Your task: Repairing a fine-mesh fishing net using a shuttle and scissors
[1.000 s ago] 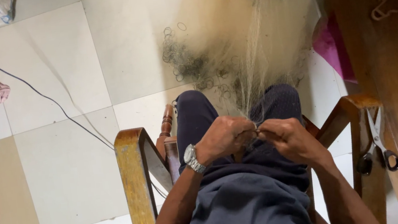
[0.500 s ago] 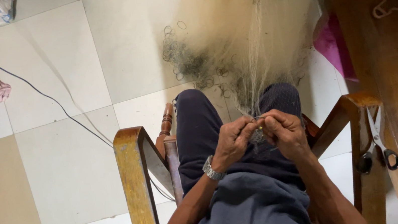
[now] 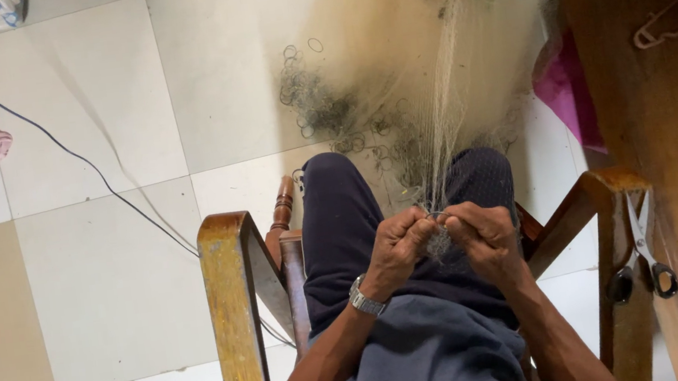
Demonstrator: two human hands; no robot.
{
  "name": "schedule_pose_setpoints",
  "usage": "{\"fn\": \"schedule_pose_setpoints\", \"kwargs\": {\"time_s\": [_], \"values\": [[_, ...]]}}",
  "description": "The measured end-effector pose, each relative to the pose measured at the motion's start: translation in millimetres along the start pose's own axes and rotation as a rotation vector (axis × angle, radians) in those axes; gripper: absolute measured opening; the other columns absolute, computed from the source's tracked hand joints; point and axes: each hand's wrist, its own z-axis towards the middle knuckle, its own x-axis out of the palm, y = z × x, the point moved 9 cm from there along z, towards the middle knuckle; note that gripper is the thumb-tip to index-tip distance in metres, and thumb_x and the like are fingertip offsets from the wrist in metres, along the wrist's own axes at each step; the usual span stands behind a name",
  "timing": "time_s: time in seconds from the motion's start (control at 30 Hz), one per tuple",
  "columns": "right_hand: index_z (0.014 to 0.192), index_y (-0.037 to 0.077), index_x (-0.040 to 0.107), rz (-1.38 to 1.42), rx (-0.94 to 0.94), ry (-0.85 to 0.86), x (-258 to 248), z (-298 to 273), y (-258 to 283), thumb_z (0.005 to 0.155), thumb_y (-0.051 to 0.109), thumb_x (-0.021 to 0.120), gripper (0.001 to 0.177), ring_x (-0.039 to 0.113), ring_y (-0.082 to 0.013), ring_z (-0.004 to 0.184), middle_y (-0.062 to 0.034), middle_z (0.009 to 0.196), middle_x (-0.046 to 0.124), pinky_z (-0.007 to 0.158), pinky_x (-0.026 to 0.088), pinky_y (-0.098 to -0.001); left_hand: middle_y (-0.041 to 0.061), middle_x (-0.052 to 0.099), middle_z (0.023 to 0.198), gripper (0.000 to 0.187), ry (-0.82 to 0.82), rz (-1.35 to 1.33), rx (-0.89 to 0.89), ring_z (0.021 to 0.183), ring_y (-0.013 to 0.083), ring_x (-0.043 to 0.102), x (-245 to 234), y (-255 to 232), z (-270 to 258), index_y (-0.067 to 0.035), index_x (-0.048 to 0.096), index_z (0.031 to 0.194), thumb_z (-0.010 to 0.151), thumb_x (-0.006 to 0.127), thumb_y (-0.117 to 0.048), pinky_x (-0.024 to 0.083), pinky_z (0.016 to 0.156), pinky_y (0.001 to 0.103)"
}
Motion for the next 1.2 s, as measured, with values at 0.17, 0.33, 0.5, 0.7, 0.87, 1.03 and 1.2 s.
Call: {"fn": "schedule_pose_setpoints", "kwargs": {"time_s": [0.17, 0.33, 0.5, 0.7, 0.87, 1.03, 1.2], "values": [[0.078, -0.004, 0.063, 0.121, 0.074, -0.063, 2, -3, -10, 0.088, 0.003, 0.049, 0.019, 0.038, -0.0095, 0.034, -0.0031, 0.038, 0.041, 0.037, 0.036, -0.0209, 0.001, 0.042, 0.044, 0.014, 0.016, 0.071, 0.033, 0.044, 0.0032, 0.035, -7, -6, 2, -0.002, 0.061, 0.078, 0.09, 0.058, -0.008, 0.032, 0.043, 0.018], [0.082, -0.004, 0.061, 0.253, 0.142, -0.138, 10, -16, -34, 0.092, 0.005, 0.046, 0.021, 0.04, -0.0077, 0.037, -0.0032, 0.044, 0.041, 0.039, 0.036, -0.0205, 0.003, 0.046, 0.047, 0.011, 0.003, 0.009, -0.024, 0.046, 0.0043, 0.038, -10, 14, -8, 0.0, 0.061, 0.077, 0.086, 0.063, -0.005, 0.033, 0.043, 0.018], [0.082, -0.002, 0.064, 0.304, 0.115, -0.169, 13, -17, -36, 0.092, 0.007, 0.048, 0.021, 0.037, -0.0042, 0.036, -0.0025, 0.045, 0.043, 0.037, 0.035, -0.0178, 0.002, 0.046, 0.045, 0.017, 0.016, -0.019, -0.091, 0.044, 0.0043, 0.039, -21, 45, -17, -0.001, 0.059, 0.069, 0.085, 0.064, -0.004, 0.032, 0.041, 0.017], [0.079, -0.008, 0.062, 0.334, 0.014, -0.104, 20, -13, -22, 0.084, 0.0, 0.056, 0.011, 0.043, -0.0071, 0.039, -0.0067, 0.045, 0.048, 0.038, 0.038, -0.0208, -0.002, 0.046, 0.048, 0.02, 0.267, -0.01, -0.17, 0.046, 0.0024, 0.039, -4, 25, -4, -0.009, 0.059, 0.064, 0.082, 0.067, -0.007, 0.032, 0.043, 0.019], [0.077, -0.005, 0.066, 0.208, -0.029, -0.087, 19, -14, -17, 0.078, -0.001, 0.062, 0.006, 0.046, -0.0106, 0.04, -0.0083, 0.048, 0.053, 0.04, 0.04, -0.0227, 0.004, 0.047, 0.043, 0.022, 0.207, -0.056, -0.34, 0.035, 0.0062, 0.046, -24, 73, -13, -0.006, 0.056, 0.061, 0.078, 0.067, 0.001, 0.034, 0.032, 0.016], [0.077, 0.002, 0.07, 0.142, -0.007, 0.009, 14, -9, -11, 0.083, 0.012, 0.061, 0.014, 0.052, -0.0135, 0.057, -0.0098, 0.069, 0.06, 0.054, 0.046, -0.0274, 0.008, 0.053, 0.049, 0.017, 0.209, -0.029, -0.28, 0.041, 0.0105, 0.054, -23, 32, 3, -0.001, 0.058, 0.063, 0.077, 0.068, 0.001, 0.042, 0.036, 0.021], [0.08, -0.002, 0.069, 0.306, 0.076, 0.021, 13, -14, -32, 0.085, 0.009, 0.059, 0.016, 0.046, -0.0086, 0.053, -0.0116, 0.074, 0.054, 0.049, 0.044, -0.0235, 0.005, 0.051, 0.051, 0.019, 0.222, -0.032, -0.229, 0.042, 0.0087, 0.053, -24, 37, 3, -0.002, 0.057, 0.064, 0.078, 0.068, -0.001, 0.043, 0.038, 0.02]]}}
